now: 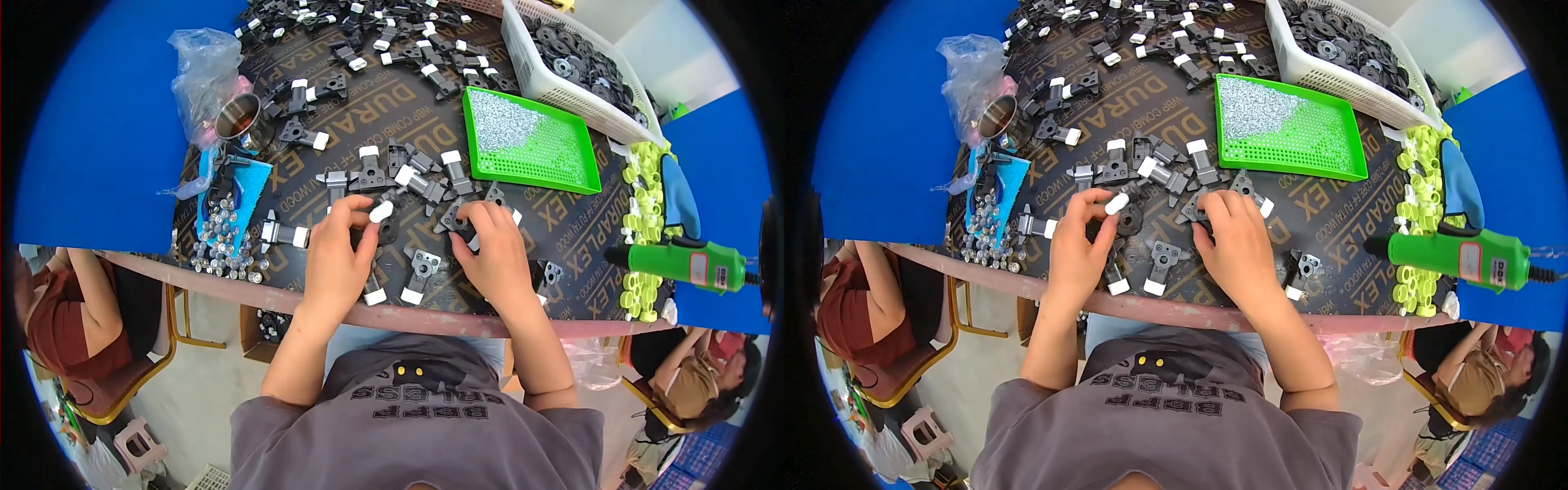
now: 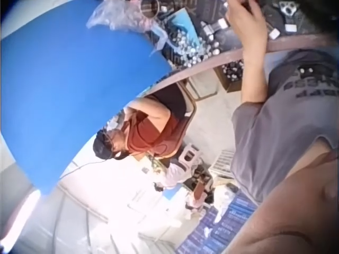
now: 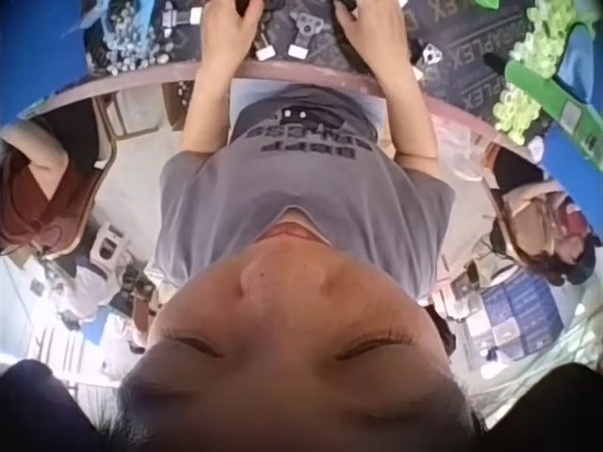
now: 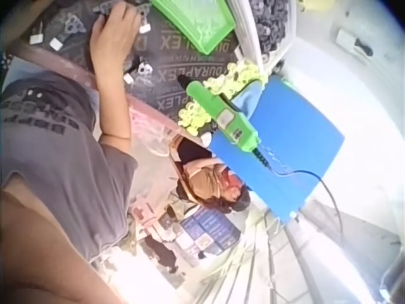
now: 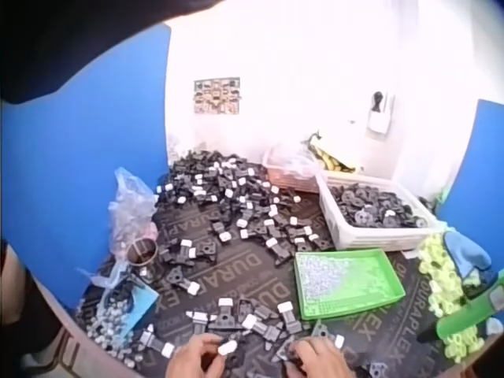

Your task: Assembling small black plastic parts using an electric screwdriver and screws at a factory workstation.

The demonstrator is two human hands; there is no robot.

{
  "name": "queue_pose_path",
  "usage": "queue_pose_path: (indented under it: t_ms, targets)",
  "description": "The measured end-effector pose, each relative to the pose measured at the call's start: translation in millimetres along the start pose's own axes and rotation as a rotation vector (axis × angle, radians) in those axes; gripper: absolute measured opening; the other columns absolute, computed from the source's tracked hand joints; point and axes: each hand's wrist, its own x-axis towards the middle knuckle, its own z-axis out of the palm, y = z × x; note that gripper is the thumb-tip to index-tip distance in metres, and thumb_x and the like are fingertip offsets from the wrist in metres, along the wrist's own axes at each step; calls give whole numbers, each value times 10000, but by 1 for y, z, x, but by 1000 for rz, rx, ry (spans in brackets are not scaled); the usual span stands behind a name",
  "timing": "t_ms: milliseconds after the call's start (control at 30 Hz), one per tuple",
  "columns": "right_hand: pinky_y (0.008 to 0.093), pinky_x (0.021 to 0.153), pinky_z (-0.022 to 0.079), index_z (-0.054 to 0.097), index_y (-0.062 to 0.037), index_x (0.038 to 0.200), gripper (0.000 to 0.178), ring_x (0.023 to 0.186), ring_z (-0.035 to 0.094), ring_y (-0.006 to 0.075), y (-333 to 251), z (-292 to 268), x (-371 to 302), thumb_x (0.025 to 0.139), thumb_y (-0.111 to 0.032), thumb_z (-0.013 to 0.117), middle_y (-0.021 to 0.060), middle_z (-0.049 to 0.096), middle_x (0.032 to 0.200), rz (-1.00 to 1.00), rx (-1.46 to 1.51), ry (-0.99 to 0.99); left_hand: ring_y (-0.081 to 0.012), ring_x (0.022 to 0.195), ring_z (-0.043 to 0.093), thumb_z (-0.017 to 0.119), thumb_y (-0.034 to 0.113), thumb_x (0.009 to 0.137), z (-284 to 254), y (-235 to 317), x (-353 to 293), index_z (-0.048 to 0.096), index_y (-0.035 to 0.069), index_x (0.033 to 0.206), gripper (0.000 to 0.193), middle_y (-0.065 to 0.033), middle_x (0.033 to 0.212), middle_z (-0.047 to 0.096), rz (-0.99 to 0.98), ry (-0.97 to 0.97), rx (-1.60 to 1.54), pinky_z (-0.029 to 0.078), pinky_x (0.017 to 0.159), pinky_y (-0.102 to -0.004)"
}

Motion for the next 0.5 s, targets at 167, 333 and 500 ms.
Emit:
queue_pose_path:
  t_ms: [167, 333, 500]
  targets:
    - [440, 799, 495, 585, -61, 1086, 319, 920, 601, 354, -14, -9, 1, 806, -84, 734, 130, 615, 972, 103, 65, 53, -272, 789, 688, 685, 80, 902, -16, 9, -3, 592, 50, 1186, 300, -113, 871, 715, -108, -24, -67, 515, 728, -346]
    - [390, 599, 478, 598, -79, 1052, 316, 686, 610, 277, -24, -4, -12, 802, -162, 772, 86, 595, 771, 120, -91, 48, -115, 831, 671, 691, 43, 909, -60, 2, 3, 664, 61, 1199, 292, -52, 909, 725, -51, 316, 59, 512, 764, -270]
    - [424, 555, 467, 582, -74, 958, 318, 643, 623, 299, -35, -13, -9, 864, -320, 759, 77, 608, 688, 235, -34, -81, -74, 807, 631, 664, 53, 951, -82, -33, 12, 666, 11, 1172, 225, -28, 938, 722, -119, 275, -270, 495, 720, -217]
